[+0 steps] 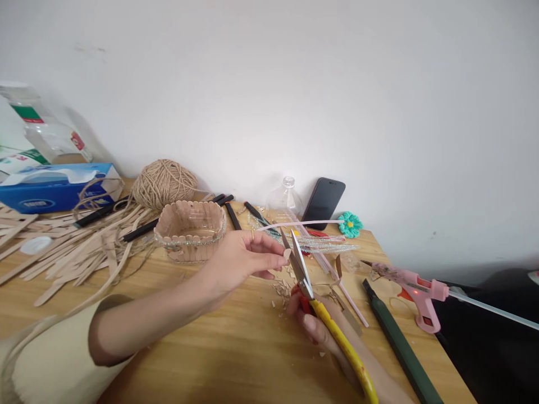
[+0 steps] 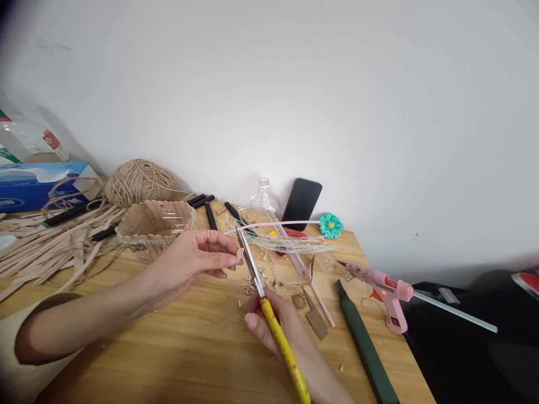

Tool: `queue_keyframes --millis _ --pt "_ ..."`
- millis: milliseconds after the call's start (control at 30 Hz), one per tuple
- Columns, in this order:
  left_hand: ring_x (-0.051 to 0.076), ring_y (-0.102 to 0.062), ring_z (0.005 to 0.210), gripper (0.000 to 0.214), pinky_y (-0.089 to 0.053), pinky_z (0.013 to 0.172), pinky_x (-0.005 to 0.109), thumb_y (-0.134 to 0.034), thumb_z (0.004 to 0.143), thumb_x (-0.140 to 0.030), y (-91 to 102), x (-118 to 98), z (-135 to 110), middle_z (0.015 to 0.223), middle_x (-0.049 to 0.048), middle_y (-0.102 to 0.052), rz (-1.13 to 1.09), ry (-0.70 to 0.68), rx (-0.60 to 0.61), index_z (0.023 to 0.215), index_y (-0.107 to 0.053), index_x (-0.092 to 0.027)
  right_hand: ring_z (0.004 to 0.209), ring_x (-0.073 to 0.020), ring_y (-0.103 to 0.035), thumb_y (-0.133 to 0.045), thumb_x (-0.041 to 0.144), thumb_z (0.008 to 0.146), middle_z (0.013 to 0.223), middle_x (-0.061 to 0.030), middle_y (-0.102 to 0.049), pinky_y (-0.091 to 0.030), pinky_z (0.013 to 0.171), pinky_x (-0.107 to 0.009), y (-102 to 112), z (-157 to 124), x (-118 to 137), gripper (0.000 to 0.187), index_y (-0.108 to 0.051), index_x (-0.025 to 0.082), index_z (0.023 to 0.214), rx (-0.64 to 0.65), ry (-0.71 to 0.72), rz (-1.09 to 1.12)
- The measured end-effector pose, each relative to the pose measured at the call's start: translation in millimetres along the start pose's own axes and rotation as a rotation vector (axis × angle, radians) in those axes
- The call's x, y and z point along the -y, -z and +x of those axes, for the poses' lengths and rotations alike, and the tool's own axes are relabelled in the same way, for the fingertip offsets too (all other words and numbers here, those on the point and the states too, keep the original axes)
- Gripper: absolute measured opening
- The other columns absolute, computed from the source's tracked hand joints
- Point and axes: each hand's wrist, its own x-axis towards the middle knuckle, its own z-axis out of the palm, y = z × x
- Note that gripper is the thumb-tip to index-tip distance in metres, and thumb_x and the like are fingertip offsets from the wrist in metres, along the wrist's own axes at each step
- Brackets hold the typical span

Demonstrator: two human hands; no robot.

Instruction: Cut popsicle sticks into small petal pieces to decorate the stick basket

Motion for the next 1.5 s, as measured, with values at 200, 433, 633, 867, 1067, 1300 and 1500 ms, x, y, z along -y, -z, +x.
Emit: queue_keyframes --millis 200,433,633,867,1067,1300,1500 --pt "0.009 -0.058 0.061 0.009 -0.048 0.056 0.02 -0.074 0.061 -0.017 -0.6 1.3 0.2 0.064 -0.0013 -0.065 0.016 0.006 0.002 0.065 -0.066 -0.014 0.071 -0.0187 -0.046 -0.04 0.059 0.086 0.074 -0.0018 -0.049 -0.039 0.061 -0.027 1.3 0.0 1.7 0.039 -0.05 0.022 0.079 0.044 0.022 -0.044" --pt "0.009 -0.058 0.06 0.009 -0.048 0.055 0.019 -0.074 0.061 -0.016 -2.9 2.3 -0.4 0.061 -0.0011 -0.065 0.014 0.009 0.005 0.063 -0.066 -0.013 0.073 -0.0187 -0.049 -0.043 0.057 0.085 0.077 -0.0012 -0.052 -0.04 0.063 -0.027 -2.0 -2.5 6.4 0.036 -0.05 0.022 0.082 0.034 -0.067 0.007" --pt "0.009 -0.058 0.06 0.008 -0.048 0.055 0.019 -0.073 0.061 -0.015 -3.1 2.1 -1.1 0.061 -0.0009 -0.065 0.016 0.017 0.006 0.061 -0.066 -0.012 0.069 -0.0187 -0.05 -0.043 0.059 0.085 0.074 -0.0023 -0.053 -0.04 0.059 -0.027 -4.4 -1.8 3.1 0.039 -0.051 0.021 0.077 -0.023 -0.032 -0.036" --pt "0.01 -0.059 0.062 0.012 -0.048 0.054 0.019 -0.074 0.058 -0.014 -3.4 1.2 -0.8 0.062 -0.0008 -0.065 -0.011 0.06 0.042 0.064 -0.065 -0.013 0.065 -0.0177 -0.045 -0.042 0.064 0.082 0.069 -0.0016 -0.049 -0.038 0.058 -0.027 -5.0 -1.2 -2.6 0.046 -0.048 0.02 0.072 -0.051 -0.041 -0.064" --pt "0.009 -0.059 0.057 0.013 -0.047 0.051 0.018 -0.075 0.056 -0.014 -4.0 0.9 -0.8 0.057 -0.0008 -0.065 -0.068 0.088 0.035 0.061 -0.064 -0.012 0.065 -0.018 -0.045 -0.042 0.068 0.079 0.069 -0.0016 -0.049 -0.039 0.057 -0.028 -4.8 1.4 0.8 0.049 -0.047 0.02 0.071 -0.021 -0.06 -0.063" --pt "0.008 -0.059 0.056 0.012 -0.047 0.051 0.018 -0.076 0.056 -0.014 -4.8 2.9 -1.0 0.058 -0.0008 -0.065 -0.09 0.078 0.008 0.059 -0.065 -0.012 0.069 -0.0193 -0.051 -0.044 0.06 0.083 0.073 -0.0014 -0.054 -0.043 0.061 -0.027 -3.4 -3.4 7.1 0.039 -0.051 0.022 0.08 -0.019 -0.052 -0.018" --pt "0.007 -0.059 0.052 0.01 -0.047 0.051 0.017 -0.076 0.057 -0.013 -5.8 3.9 -1.7 0.054 -0.0016 -0.065 -0.094 0.075 0.05 0.058 -0.066 -0.012 0.071 -0.0191 -0.053 -0.045 0.054 0.085 0.076 -0.0018 -0.056 -0.045 0.062 -0.027 -3.2 -3.4 5.5 0.032 -0.051 0.022 0.081 -0.008 -0.039 -0.062"
